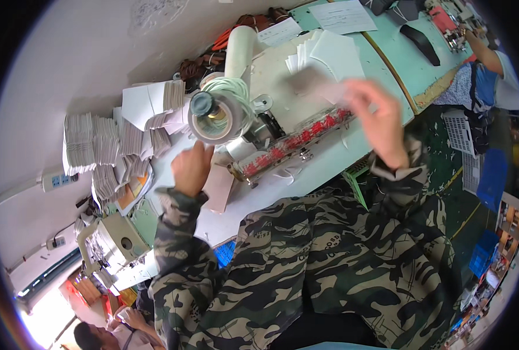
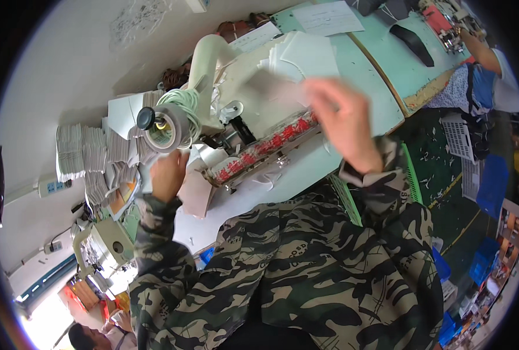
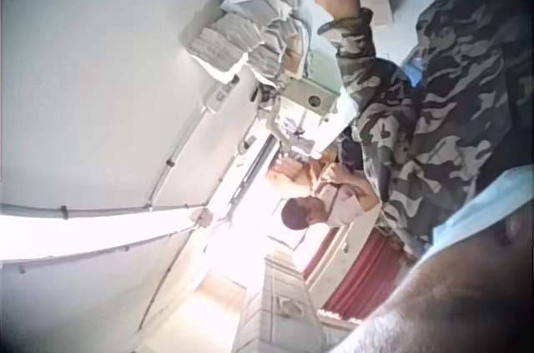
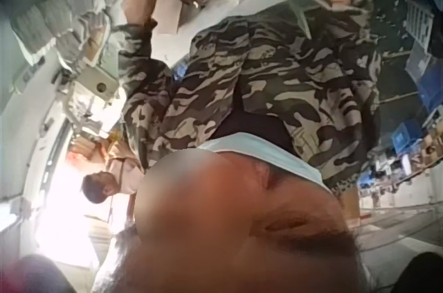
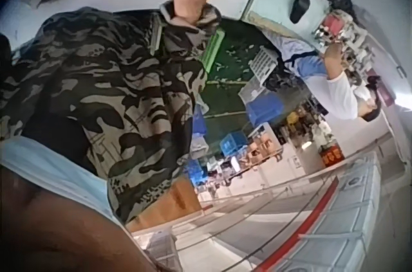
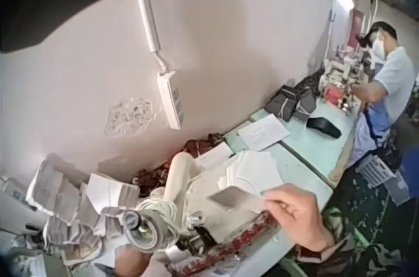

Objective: The person picks up a stack of fabric pieces, feeds each piece through a machine by hand to process its edges, and stacks the finished pieces on top of the machine.

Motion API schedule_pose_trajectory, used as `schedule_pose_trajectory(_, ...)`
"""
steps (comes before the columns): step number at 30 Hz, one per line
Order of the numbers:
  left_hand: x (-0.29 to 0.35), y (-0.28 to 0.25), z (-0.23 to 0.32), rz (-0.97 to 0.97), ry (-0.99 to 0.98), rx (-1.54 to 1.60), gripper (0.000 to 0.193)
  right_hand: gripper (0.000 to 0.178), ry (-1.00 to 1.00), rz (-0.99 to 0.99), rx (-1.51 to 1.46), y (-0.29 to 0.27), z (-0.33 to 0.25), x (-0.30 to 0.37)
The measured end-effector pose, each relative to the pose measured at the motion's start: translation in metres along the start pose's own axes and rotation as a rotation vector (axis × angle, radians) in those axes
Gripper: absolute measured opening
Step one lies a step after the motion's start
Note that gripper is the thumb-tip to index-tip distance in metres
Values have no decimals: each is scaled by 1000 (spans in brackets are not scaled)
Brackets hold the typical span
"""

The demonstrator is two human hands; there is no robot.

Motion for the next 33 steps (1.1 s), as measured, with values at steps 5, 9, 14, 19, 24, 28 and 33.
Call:
schedule_pose_trajectory(5,67,48,-4,-248,53,-40,33,25,-242,-60,499,6,14,-1)
schedule_pose_trajectory(9,86,31,1,-66,-8,1,26,28,-167,-240,35,72,-14,38)
schedule_pose_trajectory(14,80,31,-23,42,77,95,29,27,105,-519,-218,128,-16,75)
schedule_pose_trajectory(19,92,33,-29,133,161,71,29,27,344,-620,-306,143,1,95)
schedule_pose_trajectory(24,85,24,-31,230,108,102,36,28,390,-651,-301,148,9,104)
schedule_pose_trajectory(28,64,7,-33,114,131,118,23,30,388,-687,-333,149,2,101)
schedule_pose_trajectory(33,40,-65,27,-691,315,1081,9,28,411,-585,-462,151,-16,88)
Point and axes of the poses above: each hand's wrist, its own x-axis away from the middle knuckle, its own y-axis out of the palm, z = x × y, the point moved 6 cm from there along -x, towards the middle knuckle, and after that the axes turned 4 degrees about -x, right-handed, at the moved point
